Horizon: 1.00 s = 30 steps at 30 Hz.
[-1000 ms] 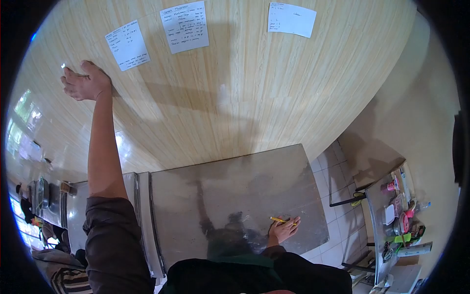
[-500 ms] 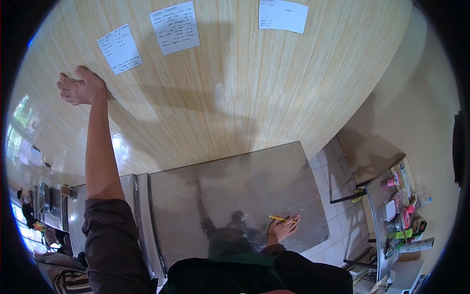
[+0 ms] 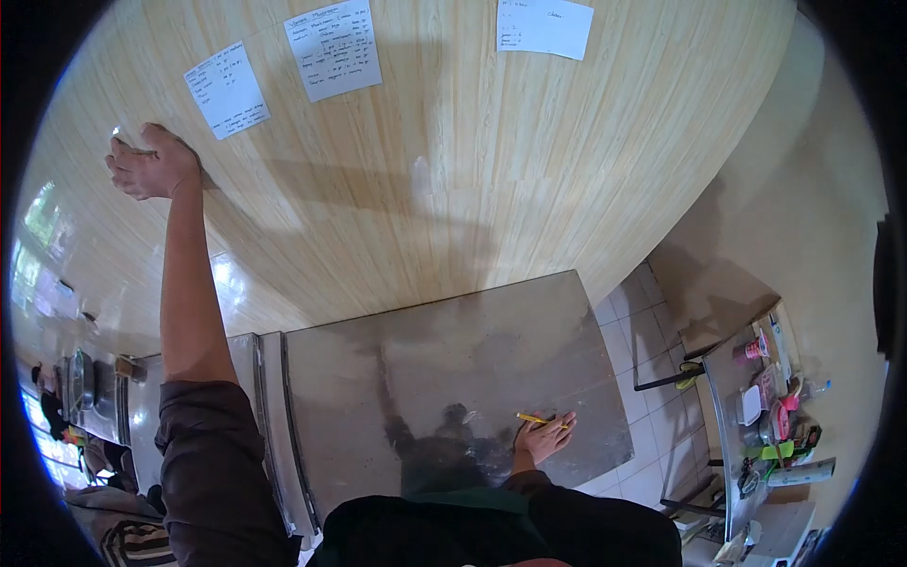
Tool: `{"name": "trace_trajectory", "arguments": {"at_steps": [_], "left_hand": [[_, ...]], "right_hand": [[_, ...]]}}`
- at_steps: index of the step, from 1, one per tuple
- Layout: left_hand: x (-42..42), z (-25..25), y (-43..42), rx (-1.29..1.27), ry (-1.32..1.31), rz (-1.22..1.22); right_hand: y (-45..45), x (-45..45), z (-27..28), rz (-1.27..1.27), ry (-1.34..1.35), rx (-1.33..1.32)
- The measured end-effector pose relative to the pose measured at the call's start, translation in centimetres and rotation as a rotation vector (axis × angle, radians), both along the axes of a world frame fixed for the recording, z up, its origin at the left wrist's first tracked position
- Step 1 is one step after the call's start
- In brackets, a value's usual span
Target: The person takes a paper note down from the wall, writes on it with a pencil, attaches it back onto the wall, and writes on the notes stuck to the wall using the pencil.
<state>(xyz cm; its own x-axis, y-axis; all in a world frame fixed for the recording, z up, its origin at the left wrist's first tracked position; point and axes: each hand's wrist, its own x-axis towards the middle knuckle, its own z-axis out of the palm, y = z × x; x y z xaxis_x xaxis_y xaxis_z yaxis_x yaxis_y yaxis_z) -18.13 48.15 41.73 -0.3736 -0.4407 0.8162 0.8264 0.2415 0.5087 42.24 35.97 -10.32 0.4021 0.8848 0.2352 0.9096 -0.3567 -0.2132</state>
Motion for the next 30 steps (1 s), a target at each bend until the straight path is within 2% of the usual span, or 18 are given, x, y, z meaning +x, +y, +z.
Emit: {"name": "trace_trajectory", "arguments": {"at_steps": [9, 12, 21, 30], "left_hand": [[0.3, 0.1, 0.2, 0.042, -0.007, 0.026], [0.5, 0.2, -0.2, 0.005, -0.006, -0.029], [0.0, -0.1, -0.1, -0.001, -0.007, 0.0], [0.2, 0.0, 0.0, 0.003, -0.012, 0.014]], "right_hand": [[0.0, -0.1, 0.1, 0.0, 0.026, -0.011], [-0.1, -0.1, 0.1, 0.014, -0.015, 0.064], [0.0, -0.1, 0.3, 0.0, 0.045, -0.026], [-0.1, 0.1, -0.3, 0.006, 0.015, 0.002]]}}
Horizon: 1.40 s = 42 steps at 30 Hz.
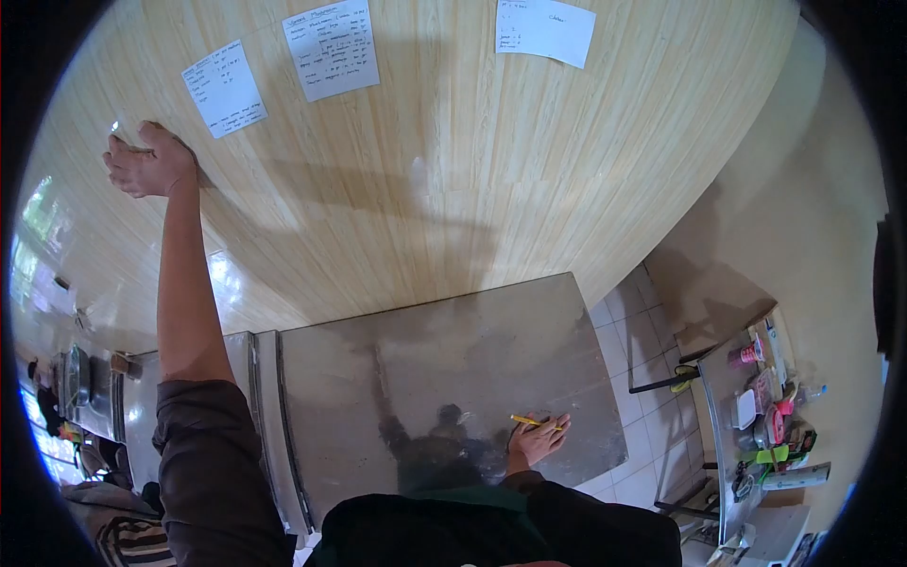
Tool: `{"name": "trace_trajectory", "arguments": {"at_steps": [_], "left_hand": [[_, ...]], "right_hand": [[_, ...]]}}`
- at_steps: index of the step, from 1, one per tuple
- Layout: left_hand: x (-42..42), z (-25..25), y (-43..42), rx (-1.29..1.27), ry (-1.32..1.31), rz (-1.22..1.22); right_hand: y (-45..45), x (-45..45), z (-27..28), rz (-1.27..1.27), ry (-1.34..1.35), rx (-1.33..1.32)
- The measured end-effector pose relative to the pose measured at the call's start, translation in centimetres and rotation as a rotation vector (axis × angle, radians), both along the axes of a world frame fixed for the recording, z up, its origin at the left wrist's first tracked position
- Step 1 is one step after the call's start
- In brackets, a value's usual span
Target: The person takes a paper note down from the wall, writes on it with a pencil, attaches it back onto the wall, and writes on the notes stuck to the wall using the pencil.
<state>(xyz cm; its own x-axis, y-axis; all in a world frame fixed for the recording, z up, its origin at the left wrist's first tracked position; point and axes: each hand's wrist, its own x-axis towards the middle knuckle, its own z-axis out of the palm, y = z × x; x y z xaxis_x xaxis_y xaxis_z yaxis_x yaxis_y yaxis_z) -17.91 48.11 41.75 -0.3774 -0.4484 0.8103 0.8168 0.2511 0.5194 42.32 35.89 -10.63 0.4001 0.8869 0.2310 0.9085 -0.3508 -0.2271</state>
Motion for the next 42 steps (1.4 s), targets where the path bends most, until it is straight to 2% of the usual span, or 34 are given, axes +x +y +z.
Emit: {"name": "trace_trajectory", "arguments": {"at_steps": [39, 42], "left_hand": [[-0.4, -0.1, 0.1, 0.019, 0.023, 0.004], [0.2, 0.1, 0.0, 0.014, -0.016, -0.014]], "right_hand": [[0.0, -0.4, 1.0, -0.041, 0.032, -0.045], [0.0, -0.2, 0.4, -0.013, -0.006, 0.035]]}}
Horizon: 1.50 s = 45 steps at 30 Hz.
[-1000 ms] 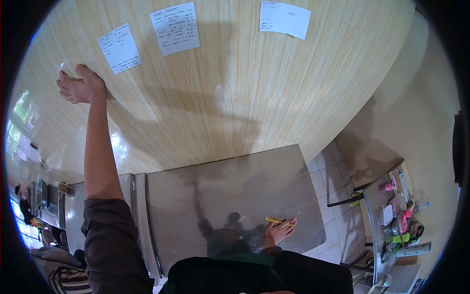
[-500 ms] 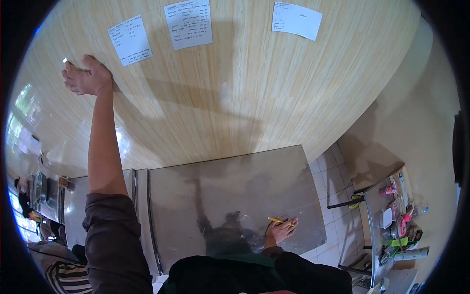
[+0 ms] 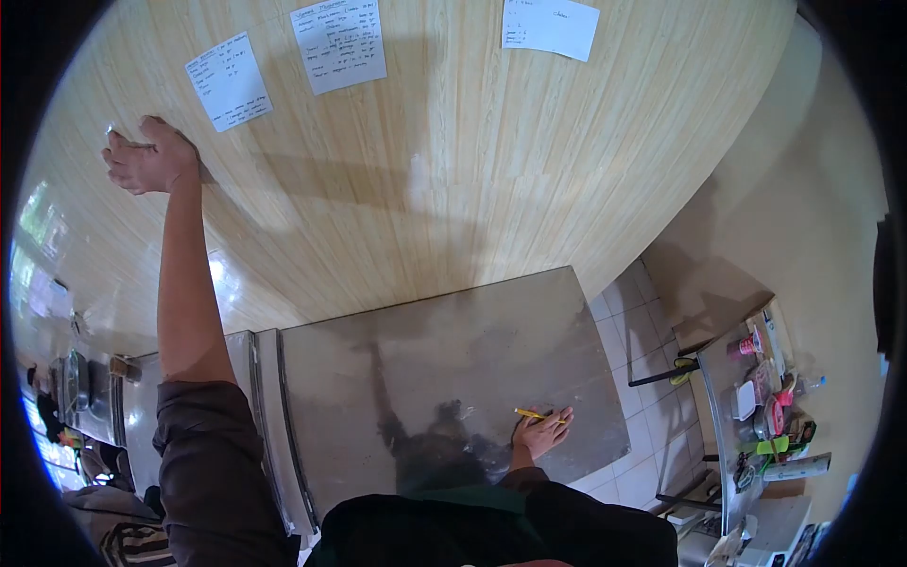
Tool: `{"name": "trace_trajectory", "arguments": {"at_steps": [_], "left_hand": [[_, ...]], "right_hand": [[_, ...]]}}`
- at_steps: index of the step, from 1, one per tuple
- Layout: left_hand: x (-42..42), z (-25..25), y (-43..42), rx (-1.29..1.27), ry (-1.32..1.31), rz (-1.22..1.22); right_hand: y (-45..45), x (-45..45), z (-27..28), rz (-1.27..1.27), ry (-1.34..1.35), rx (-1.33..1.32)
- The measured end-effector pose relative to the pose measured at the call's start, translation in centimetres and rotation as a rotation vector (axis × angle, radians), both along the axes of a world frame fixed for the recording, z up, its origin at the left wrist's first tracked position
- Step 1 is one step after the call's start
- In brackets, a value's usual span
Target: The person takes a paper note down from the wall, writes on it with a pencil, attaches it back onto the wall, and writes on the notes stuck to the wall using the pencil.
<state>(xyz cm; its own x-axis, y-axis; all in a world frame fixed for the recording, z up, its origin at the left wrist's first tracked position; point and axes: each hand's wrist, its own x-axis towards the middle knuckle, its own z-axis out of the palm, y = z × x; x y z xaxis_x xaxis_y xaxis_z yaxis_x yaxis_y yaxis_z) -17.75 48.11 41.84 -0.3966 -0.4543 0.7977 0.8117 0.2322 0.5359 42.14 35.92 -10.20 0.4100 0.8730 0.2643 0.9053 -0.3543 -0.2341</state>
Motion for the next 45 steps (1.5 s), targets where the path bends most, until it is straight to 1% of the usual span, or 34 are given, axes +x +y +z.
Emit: {"name": "trace_trajectory", "arguments": {"at_steps": [3, 9, 17, 24, 30, 36, 42, 45], "left_hand": [[-0.3, -0.1, 0.0, 0.002, 0.038, -0.005], [-0.3, -0.2, 0.0, 0.001, 0.017, -0.002], [-0.3, 0.0, -0.1, 0.001, 0.032, -0.025], [-0.4, -0.1, -0.1, -0.009, 0.018, -0.008], [-0.2, -0.1, 0.0, 0.011, 0.022, -0.015], [0.0, -0.1, 0.0, 0.014, 0.029, -0.022], [-0.8, -0.3, 0.1, -0.005, 0.053, 0.029], [-0.4, -0.2, 0.1, 0.017, 0.056, 0.0]], "right_hand": [[0.0, 0.0, 0.3, -0.003, 0.014, -0.011], [0.0, -0.3, 1.2, -0.009, 0.042, -0.047], [0.1, 0.0, -0.1, -0.01, 0.018, -0.059], [0.0, -0.4, 1.3, -0.021, 0.061, -0.088], [0.1, -0.2, 1.0, -0.015, 0.036, -0.105], [0.1, -0.2, 1.1, -0.017, 0.048, -0.112], [0.0, -0.1, 1.2, -0.003, 0.054, -0.086], [0.0, -0.1, 1.0, -0.003, 0.036, -0.062]]}}
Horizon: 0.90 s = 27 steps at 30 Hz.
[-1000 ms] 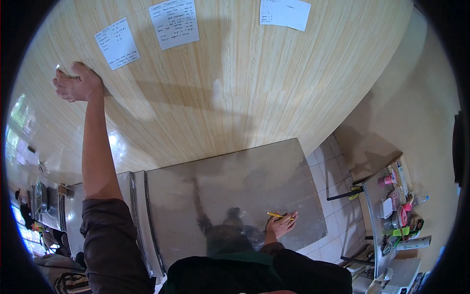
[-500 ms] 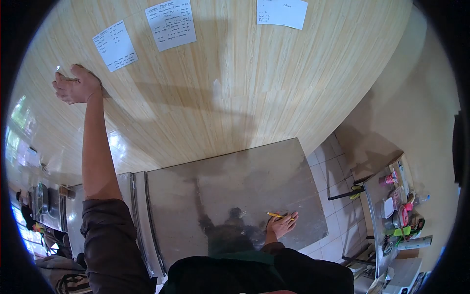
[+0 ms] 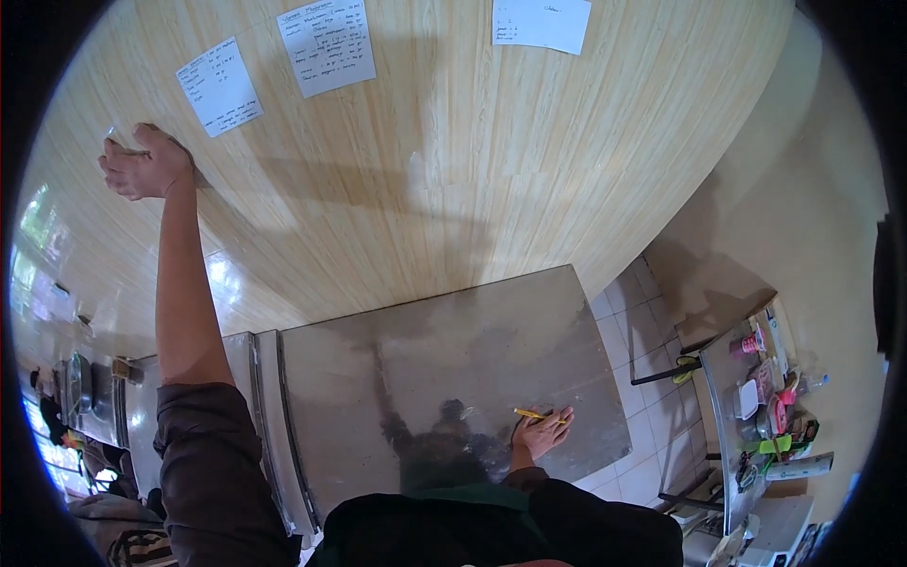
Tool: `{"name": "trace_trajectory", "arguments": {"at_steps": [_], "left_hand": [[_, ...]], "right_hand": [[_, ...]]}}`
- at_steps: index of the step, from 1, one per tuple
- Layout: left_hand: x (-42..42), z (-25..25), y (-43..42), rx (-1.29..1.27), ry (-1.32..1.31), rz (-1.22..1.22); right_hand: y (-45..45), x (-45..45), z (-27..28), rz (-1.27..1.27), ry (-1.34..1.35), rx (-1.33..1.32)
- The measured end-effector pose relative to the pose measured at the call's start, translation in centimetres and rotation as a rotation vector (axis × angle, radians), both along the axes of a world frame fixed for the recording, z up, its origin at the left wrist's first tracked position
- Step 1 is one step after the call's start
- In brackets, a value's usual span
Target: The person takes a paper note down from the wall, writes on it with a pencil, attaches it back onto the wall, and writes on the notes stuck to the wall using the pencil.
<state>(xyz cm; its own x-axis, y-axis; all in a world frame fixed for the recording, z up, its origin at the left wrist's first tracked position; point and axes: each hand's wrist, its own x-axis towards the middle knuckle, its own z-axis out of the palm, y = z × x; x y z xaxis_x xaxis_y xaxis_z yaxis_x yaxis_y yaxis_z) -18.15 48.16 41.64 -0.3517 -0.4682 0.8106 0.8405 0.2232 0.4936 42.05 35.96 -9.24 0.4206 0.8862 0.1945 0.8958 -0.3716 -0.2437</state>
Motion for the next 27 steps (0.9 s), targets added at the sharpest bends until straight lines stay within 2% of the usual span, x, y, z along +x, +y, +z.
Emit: {"name": "trace_trajectory", "arguments": {"at_steps": [12, 15, 18, 22, 27], "left_hand": [[0.3, 0.0, -0.1, -0.018, 0.004, 0.007], [0.4, 0.1, 0.0, -0.018, 0.007, 0.098], [-4.4, -0.2, 0.1, -0.071, 0.163, 0.295], [-6.3, -0.3, 0.6, -0.093, 0.164, 0.33], [-2.9, 0.4, 0.0, -0.126, -0.096, 0.197]], "right_hand": [[-0.1, 0.2, -0.9, 0.001, -0.017, 0.037], [-0.1, 0.1, -0.4, -0.014, 0.028, 0.02], [0.0, 0.2, 0.9, -0.001, 0.072, 0.0], [0.1, 0.6, 0.6, -0.039, 0.096, -0.053], [0.2, 1.1, 0.2, -0.064, 0.155, -0.102]]}}
